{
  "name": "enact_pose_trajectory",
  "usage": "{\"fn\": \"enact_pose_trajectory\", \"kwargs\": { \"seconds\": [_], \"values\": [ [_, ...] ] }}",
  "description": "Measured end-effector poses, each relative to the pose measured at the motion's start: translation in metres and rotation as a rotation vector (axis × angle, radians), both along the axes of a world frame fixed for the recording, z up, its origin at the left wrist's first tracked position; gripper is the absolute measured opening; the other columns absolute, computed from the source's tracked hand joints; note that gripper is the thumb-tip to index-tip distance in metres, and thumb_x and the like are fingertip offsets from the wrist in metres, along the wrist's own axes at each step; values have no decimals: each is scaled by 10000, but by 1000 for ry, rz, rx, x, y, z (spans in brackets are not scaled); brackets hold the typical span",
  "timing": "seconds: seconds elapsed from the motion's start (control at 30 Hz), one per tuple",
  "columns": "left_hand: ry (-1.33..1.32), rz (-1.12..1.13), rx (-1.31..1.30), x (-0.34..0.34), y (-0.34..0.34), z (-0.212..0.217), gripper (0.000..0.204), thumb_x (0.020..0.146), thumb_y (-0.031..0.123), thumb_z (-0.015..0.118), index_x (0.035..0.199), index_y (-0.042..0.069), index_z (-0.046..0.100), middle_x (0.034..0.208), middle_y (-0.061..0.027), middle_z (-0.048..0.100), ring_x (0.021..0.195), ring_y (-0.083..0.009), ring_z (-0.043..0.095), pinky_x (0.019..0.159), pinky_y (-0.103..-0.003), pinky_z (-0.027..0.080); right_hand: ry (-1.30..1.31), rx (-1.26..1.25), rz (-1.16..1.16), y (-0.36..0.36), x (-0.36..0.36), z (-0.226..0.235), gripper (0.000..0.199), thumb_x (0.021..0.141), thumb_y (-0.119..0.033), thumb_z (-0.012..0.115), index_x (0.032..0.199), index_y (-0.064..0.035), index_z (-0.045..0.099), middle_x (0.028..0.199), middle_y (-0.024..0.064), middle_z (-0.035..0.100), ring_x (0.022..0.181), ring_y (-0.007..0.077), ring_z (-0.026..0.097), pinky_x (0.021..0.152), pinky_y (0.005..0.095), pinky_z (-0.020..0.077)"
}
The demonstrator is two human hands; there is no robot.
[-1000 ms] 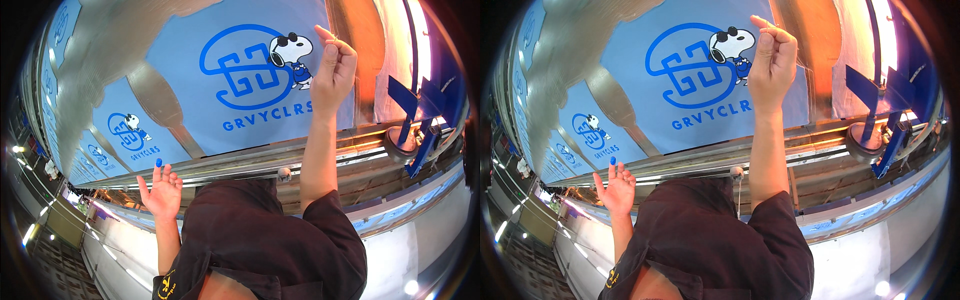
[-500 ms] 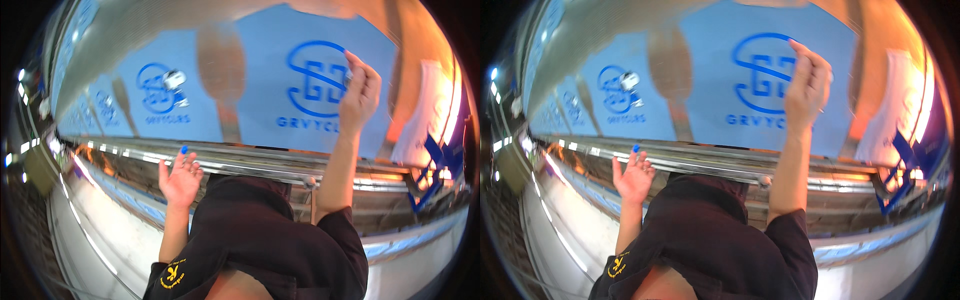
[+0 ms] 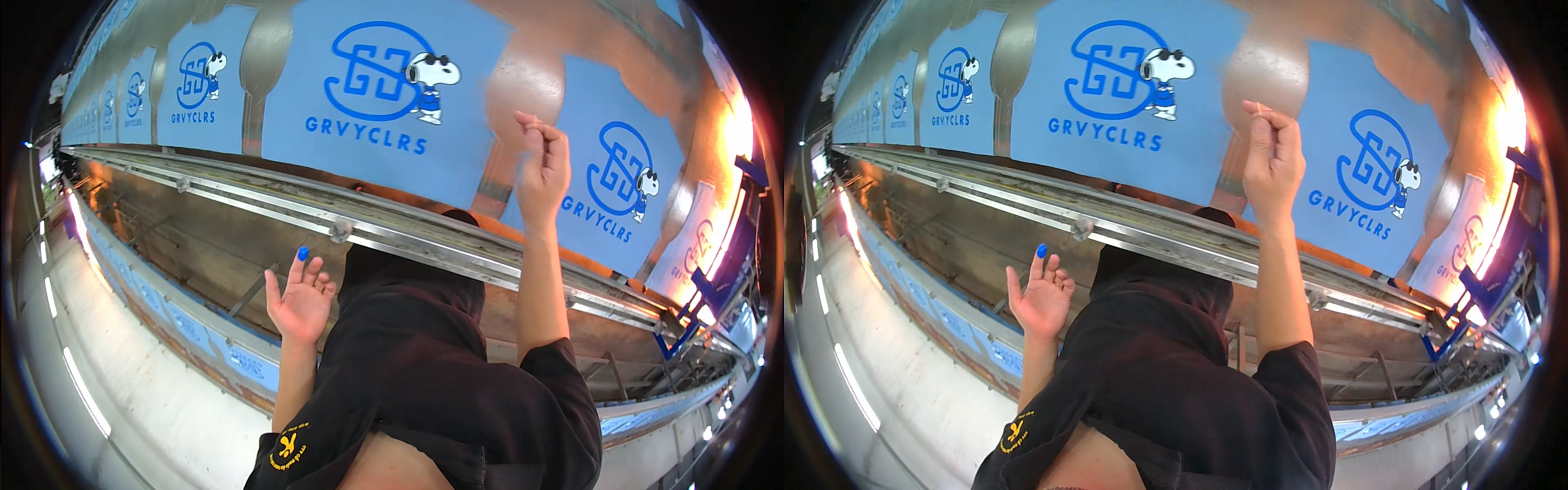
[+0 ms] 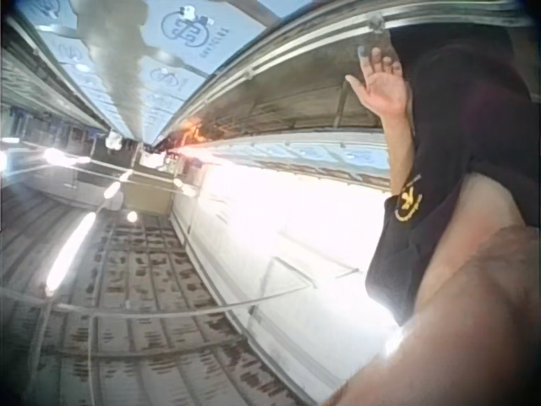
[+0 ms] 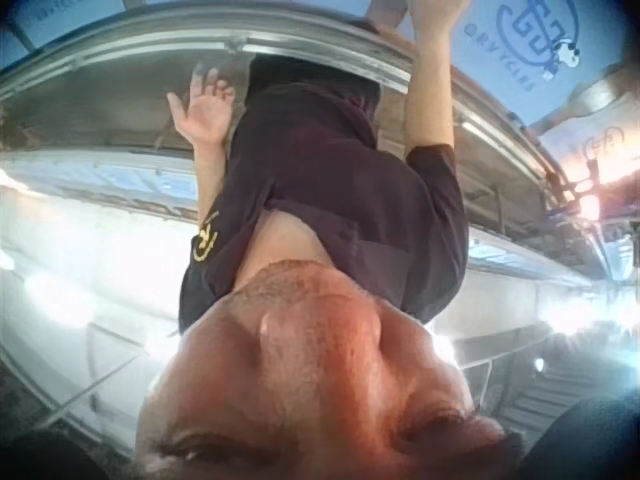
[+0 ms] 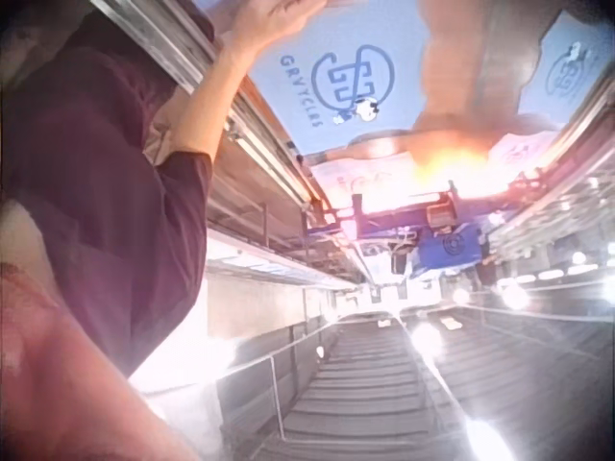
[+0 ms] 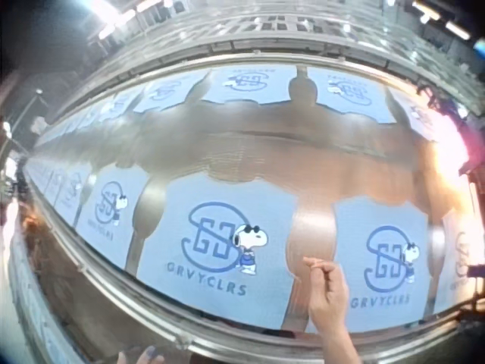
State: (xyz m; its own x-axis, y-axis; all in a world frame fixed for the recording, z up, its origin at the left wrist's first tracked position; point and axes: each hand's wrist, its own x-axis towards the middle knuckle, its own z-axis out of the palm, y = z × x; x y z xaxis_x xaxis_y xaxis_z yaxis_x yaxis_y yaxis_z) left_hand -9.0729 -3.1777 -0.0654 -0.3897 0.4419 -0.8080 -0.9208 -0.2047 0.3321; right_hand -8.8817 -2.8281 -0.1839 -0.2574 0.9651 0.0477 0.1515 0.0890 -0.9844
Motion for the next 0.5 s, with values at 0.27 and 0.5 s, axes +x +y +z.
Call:
{"fn": "enact_pose_trajectory", "kwargs": {
  "seconds": [0.27,0.5],
  "values": [
    [97,18,46,-132,-129,-22,706,1038,645,437,1443,82,567,1235,-115,679,1014,-234,594,932,-396,465,-148,24,-266,-82,-99,-6,169,1055,-153,618,1049,11,662,1004,62,719,919,112,640,816,272,518],
    [152,-46,-14,-235,-139,-15,673,1035,629,464,1409,85,594,1251,-105,664,1006,-227,592,926,-386,467,-275,-142,-450,-130,-136,-2,187,1019,-154,677,1053,26,715,958,22,663,806,71,583,723,252,504]
  ]
}}
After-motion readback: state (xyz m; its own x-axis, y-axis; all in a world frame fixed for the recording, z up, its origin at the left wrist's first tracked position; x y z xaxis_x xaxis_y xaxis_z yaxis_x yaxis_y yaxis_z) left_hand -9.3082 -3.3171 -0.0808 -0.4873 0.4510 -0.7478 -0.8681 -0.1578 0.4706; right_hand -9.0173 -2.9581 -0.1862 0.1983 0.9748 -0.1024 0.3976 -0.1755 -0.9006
